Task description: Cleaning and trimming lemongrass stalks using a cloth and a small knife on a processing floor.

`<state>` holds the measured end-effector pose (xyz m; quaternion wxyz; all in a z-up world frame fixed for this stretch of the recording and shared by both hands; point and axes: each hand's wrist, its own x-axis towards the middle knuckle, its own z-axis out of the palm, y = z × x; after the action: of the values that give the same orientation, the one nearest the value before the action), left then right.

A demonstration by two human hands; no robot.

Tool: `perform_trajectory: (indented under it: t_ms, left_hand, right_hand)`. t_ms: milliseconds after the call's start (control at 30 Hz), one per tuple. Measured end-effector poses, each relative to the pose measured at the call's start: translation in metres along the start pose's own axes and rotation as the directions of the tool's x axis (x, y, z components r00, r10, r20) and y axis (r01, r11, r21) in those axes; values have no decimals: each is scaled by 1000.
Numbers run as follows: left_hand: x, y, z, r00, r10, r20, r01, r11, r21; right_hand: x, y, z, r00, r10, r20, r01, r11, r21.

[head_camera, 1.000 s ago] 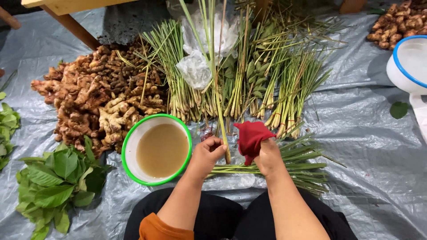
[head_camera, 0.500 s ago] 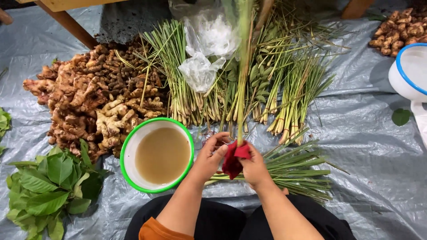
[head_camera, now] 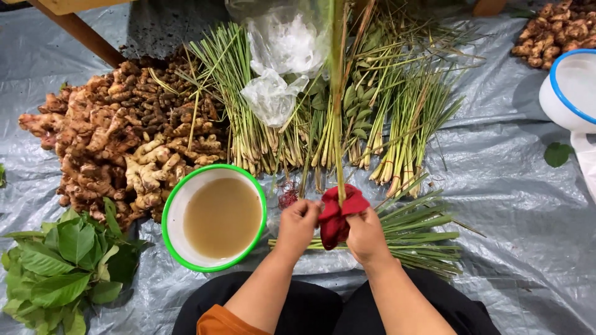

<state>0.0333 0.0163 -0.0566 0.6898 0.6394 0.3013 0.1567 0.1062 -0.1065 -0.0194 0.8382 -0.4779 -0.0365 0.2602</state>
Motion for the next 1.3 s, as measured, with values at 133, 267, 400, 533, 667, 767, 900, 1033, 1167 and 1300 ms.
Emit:
perform_trajectory:
  t_ms: [133,267,400,533,667,767,900,1033,1167,1300]
  left_hand:
    - [-17,39,2,990,144,8,-140,977,-163]
    - [-1,8,-4,972,236,20,-233,967,-105]
    - [-10,34,0,992,128,-22,-130,970,-207]
    - [-18,43,-1,992,112,-51,-123,898,-423]
    - [-17,52,-6,985,90,-147,-140,918,-371]
    - [-19,52,-13,990,80,-119,-115,939,-325]
    - [-12,51,-22,992,105,-68,-123,913,-389]
    - [-9,60,-28,979,161,-124,-199,888,-414]
    - [-7,62,-31,962,235,-142,-269,907,-325]
    - [-12,57,-24,938,327,-113,-337,937,-88]
  right_hand:
    - [-9,7,-4,997,-37,64,42,997,-70]
    - [-12,3,3,997,-74,6,73,948,-310]
    - [-28,-27,44,985,-174,18,171,931,-323]
    - [-32,-34,55,914,-374,161,392,701,-596]
    - [-21,-3,19,986,-39,164,116,862,-493]
    - [-27,6,9,954,224,200,-95,858,-505]
    - [-23,4,10,970,182,161,-89,882,-464]
    - [-19,-32,34,996,-10,87,58,820,-570]
    - [-3,-39,-24,999,-8,-53,-45,393,-918]
    - [3,-60,-42,999,-26,22,12,-354,-935]
